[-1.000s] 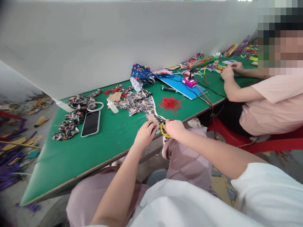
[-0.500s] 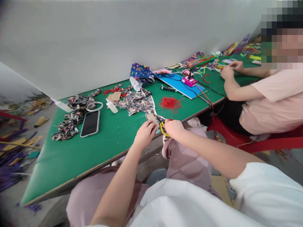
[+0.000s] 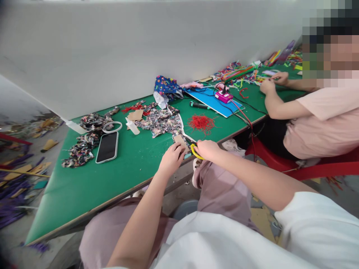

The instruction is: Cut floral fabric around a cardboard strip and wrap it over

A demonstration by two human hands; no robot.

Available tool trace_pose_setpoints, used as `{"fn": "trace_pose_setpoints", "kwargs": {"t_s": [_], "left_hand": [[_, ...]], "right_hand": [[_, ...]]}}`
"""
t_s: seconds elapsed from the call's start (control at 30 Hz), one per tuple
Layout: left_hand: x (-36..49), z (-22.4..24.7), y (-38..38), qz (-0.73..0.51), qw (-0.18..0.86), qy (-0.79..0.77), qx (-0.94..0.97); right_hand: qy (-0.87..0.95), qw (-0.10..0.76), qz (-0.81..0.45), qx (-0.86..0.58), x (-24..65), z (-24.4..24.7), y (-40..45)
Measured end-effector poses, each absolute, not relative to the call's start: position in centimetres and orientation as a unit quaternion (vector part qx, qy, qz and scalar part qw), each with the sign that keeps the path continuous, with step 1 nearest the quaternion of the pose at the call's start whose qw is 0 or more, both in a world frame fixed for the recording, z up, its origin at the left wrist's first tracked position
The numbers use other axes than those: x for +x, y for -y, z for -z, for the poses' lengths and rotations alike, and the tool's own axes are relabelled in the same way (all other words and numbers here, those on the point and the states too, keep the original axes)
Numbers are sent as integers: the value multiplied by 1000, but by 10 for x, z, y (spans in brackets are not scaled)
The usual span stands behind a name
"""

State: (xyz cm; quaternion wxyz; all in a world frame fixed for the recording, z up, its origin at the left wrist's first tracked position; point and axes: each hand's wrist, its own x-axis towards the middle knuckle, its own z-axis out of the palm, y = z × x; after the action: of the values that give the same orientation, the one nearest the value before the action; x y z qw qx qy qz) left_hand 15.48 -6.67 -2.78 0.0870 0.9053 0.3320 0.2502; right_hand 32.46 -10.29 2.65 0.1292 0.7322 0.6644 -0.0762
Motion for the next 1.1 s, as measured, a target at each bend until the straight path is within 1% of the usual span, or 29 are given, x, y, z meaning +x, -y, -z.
{"fn": "trace_pose_setpoints", "kwargs": {"t_s": [0.37, 0.83, 1.1], "left_hand": [[155, 27, 68, -251, 90, -333, 904], [155, 28, 67, -249, 90, -336, 904], [155, 27, 68, -248, 89, -335, 905]], "right_hand": [[-650, 146, 145, 732, 326, -40, 105], [-645, 121, 175, 734, 320, -37, 89], [-632, 121, 224, 732, 317, -44, 88]]}}
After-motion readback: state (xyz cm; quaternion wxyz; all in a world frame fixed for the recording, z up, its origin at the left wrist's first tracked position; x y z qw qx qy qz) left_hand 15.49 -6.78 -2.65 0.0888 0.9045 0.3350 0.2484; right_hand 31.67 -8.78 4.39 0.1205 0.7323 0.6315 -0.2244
